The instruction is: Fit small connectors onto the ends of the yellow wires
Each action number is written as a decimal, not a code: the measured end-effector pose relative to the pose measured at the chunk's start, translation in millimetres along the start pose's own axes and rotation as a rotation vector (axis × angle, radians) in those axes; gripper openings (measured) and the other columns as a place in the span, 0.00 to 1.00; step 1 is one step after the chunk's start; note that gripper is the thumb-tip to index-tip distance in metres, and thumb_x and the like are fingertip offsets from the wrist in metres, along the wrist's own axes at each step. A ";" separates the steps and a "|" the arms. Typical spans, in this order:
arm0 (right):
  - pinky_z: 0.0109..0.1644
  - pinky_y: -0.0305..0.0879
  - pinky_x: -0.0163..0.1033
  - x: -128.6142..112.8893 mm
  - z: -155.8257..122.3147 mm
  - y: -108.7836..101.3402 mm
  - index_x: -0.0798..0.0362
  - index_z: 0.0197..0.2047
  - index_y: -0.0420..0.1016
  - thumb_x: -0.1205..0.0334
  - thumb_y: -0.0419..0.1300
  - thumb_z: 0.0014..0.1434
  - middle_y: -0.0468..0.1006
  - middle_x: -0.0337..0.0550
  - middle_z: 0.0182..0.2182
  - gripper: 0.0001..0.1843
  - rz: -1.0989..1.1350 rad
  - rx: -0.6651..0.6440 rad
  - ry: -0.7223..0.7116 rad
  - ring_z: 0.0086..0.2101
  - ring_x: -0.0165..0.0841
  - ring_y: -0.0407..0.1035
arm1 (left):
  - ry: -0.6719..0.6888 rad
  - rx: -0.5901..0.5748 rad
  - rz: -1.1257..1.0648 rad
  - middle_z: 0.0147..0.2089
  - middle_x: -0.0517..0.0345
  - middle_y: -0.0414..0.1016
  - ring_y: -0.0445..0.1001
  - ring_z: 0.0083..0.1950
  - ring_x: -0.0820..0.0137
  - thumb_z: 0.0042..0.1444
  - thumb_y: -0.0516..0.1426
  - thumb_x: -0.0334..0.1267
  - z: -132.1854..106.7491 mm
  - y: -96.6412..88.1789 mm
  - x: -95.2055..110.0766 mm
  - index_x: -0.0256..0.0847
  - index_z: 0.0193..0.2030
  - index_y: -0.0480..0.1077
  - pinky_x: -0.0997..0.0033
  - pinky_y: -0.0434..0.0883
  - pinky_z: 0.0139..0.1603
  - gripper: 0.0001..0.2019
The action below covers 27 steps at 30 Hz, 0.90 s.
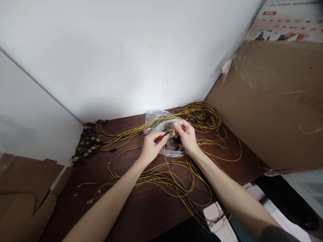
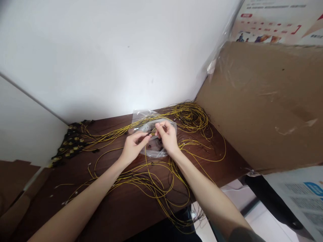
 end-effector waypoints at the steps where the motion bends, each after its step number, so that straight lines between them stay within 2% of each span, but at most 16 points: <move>1: 0.25 0.58 0.32 0.1 0.3 -2.8 0.52 0.28 0.62 0.51 0.59 0.53 0.67 0.33 0.19 0.15 0.029 0.027 0.012 0.20 0.25 0.60 | -0.012 -0.001 -0.010 0.30 0.54 0.74 0.70 0.29 0.72 0.53 0.57 0.38 -0.6 0.4 -2.9 0.35 0.36 0.75 0.73 0.67 0.29 0.09; 5: 0.24 0.60 0.32 1.4 1.3 -7.6 0.52 0.30 0.64 0.49 0.60 0.51 0.70 0.36 0.23 0.16 0.106 0.071 0.052 0.23 0.26 0.65 | -0.014 -0.006 -0.016 0.30 0.54 0.75 0.70 0.29 0.72 0.52 0.58 0.39 -1.8 1.3 -8.1 0.36 0.34 0.75 0.73 0.68 0.30 0.08; 16: 0.28 0.64 0.35 5.2 1.7 10.5 0.54 0.31 0.74 0.51 0.63 0.48 0.73 0.39 0.24 0.14 -0.016 -0.125 0.065 0.24 0.29 0.66 | 0.009 0.019 -0.026 0.29 0.55 0.74 0.70 0.29 0.71 0.53 0.57 0.39 -1.4 -1.9 -7.5 0.37 0.33 0.75 0.74 0.67 0.30 0.08; 27: 0.32 0.67 0.37 9.8 0.9 11.0 0.55 0.32 0.77 0.54 0.64 0.47 0.75 0.39 0.22 0.12 -0.046 -0.145 0.071 0.25 0.29 0.68 | 0.009 0.038 0.004 0.28 0.55 0.74 0.69 0.29 0.71 0.53 0.57 0.38 -0.3 -5.8 -3.1 0.37 0.32 0.76 0.73 0.66 0.30 0.08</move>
Point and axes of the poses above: each hand's wrist, its own z-axis towards the middle knuckle, its own y-axis out of the palm, x = y × z, the point moved 10 cm from there along z, towards the middle knuckle
